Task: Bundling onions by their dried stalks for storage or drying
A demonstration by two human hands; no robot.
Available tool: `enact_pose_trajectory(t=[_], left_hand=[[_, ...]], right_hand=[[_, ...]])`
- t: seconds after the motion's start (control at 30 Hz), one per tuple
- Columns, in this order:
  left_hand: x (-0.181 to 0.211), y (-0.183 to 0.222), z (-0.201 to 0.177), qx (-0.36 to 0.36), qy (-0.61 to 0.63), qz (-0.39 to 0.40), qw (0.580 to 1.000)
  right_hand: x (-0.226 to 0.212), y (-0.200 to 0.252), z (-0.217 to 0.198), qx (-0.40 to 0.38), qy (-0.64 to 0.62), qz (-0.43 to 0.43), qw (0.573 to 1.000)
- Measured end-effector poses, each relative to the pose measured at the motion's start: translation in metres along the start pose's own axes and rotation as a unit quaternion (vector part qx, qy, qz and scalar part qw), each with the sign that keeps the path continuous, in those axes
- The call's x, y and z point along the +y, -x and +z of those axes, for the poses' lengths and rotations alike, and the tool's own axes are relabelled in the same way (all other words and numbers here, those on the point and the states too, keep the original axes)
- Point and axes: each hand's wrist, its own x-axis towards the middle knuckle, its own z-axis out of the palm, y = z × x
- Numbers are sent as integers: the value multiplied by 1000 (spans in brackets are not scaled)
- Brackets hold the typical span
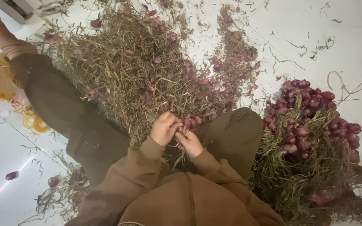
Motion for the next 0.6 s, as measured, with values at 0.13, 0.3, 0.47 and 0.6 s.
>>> enact_pose_trajectory(t=[0.13,0.3,0.47,0.6], left_hand=[[-8,4,3,10,-44,-127,991],[0,-4,-14,-12,97,-76,992],[13,4,-9,-63,5,-84,994],[35,2,-14,-43,16,-105,993]], right_hand=[[5,2,0,-20,-8,8,1000],[4,-5,-8,8,-25,16,1000],[1,-3,-4,40,55,0,998],[10,-6,-9,51,83,-25,995]])
